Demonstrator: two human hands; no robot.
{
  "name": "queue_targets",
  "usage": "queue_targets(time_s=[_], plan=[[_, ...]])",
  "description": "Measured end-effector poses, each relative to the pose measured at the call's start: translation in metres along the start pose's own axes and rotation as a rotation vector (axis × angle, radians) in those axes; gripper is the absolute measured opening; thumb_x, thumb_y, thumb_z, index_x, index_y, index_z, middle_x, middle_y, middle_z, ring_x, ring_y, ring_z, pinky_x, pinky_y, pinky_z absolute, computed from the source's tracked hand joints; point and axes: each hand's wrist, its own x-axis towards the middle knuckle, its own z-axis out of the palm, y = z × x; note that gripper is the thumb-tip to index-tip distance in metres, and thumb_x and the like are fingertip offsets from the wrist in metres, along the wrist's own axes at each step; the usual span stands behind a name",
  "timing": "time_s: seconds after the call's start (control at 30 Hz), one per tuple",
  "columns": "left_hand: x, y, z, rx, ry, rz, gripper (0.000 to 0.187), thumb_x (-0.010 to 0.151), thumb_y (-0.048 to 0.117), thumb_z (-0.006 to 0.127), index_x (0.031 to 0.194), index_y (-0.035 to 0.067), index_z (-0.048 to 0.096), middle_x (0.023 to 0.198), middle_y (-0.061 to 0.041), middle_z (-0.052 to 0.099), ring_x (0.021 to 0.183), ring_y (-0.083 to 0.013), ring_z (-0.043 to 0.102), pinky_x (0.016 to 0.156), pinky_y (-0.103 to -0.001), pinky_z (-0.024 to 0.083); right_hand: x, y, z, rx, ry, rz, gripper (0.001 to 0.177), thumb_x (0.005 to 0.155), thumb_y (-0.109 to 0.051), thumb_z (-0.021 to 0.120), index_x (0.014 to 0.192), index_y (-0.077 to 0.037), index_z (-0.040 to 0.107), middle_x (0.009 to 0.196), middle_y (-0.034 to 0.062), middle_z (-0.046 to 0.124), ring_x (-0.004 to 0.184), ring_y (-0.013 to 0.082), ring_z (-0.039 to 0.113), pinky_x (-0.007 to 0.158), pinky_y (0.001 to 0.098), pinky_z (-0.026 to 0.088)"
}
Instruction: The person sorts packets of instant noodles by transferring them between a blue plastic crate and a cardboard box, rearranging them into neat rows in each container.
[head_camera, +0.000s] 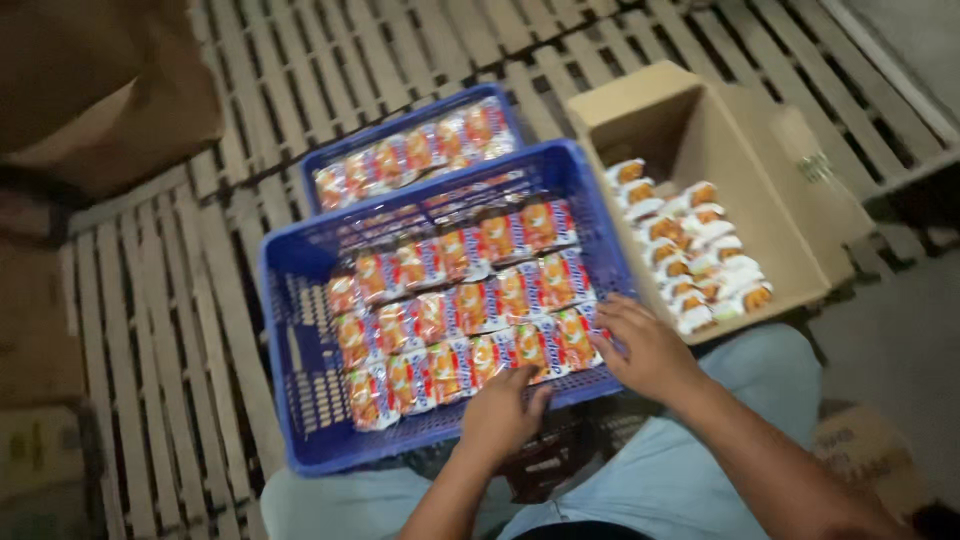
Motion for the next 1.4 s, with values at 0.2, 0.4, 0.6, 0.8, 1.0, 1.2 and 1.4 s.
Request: queue_targets(time_s=[0.2,0.4,0.6,0.8,1.0,1.2,1.4], plan=[[0.009,-0.006,0.012,0.032,0.081,0.024,0.059,0.105,0.057,0.055,0.149,0.019,0.065,0.139,-0.008,0.073,0.127,-0.0346,0.068,0.1,-0.053,0.056,0.026,0.034,-0.081,0.118,0.166,0.027,0.027,0.103,-0.024,0.069,0.12,-0.008,0.08,0.115,0.0125,0.082,0.105,0.0306,0.076,0.094,0.0433,0.056],[0.017,-0.014,0.024,0.102,0.126,0.018,0.058,0.102,0.059,0.058,0.14,0.017,0.069,0.13,-0.008,0.078,0.122,-0.0329,0.072,0.1,-0.051,0.058,0.081,0.134,-0.124,-0.171,-0.036,0.369,0.037,0.107,-0.036,0.055,0.127,-0.011,0.073,0.134,0.0158,0.074,0.128,0.0377,0.066,0.102,0.0534,0.051],[0.028,-0.017,0.025,0.138,-0.002,-0.157,0.064,0.098,0.068,0.052,0.141,0.025,0.069,0.135,-0.004,0.077,0.124,-0.0313,0.073,0.096,-0.054,0.06,0.136,0.218,-0.08,-0.391,-0.149,0.135,0.067,0.08,0.0,0.061,0.144,-0.015,0.07,0.13,0.0144,0.074,0.122,0.0379,0.068,0.112,0.0458,0.051],[0.031,-0.029,0.035,0.167,-0.019,-0.218,0.062,0.095,0.067,0.054,0.145,0.032,0.068,0.136,0.002,0.078,0.123,-0.0283,0.075,0.093,-0.051,0.063,0.172,0.239,-0.053,-0.494,-0.316,0.209,0.04,0.087,0.0,0.069,0.127,-0.007,0.072,0.132,0.0184,0.066,0.129,0.0395,0.059,0.102,0.0527,0.058],[0.028,-0.039,0.051,0.198,0.139,-0.197,0.058,0.09,0.069,0.056,0.134,0.037,0.076,0.122,0.01,0.083,0.111,-0.023,0.079,0.082,-0.045,0.063,0.183,0.225,-0.062,-0.547,-0.4,0.253,0.042,0.093,-0.001,0.067,0.128,-0.021,0.077,0.125,0.01,0.069,0.121,0.0346,0.063,0.086,0.0516,0.063],[0.03,-0.025,0.034,0.162,0.021,-0.218,0.058,0.093,0.066,0.058,0.139,0.035,0.073,0.125,0.003,0.081,0.114,-0.0275,0.078,0.086,-0.049,0.063,0.187,0.204,-0.083,-0.493,-0.448,0.335,0.037,0.089,0.01,0.064,0.122,-0.005,0.067,0.112,0.0183,0.074,0.109,0.0414,0.074,0.081,0.0569,0.064],[0.029,-0.01,0.02,0.146,-0.054,-0.227,0.061,0.097,0.066,0.052,0.145,0.033,0.067,0.134,-0.001,0.077,0.12,-0.0295,0.076,0.091,-0.053,0.063,0.168,0.218,-0.079,-0.498,-0.264,0.196,0.036,0.092,0.004,0.062,0.127,-0.004,0.062,0.106,0.0192,0.07,0.1,0.045,0.071,0.073,0.0605,0.061]])
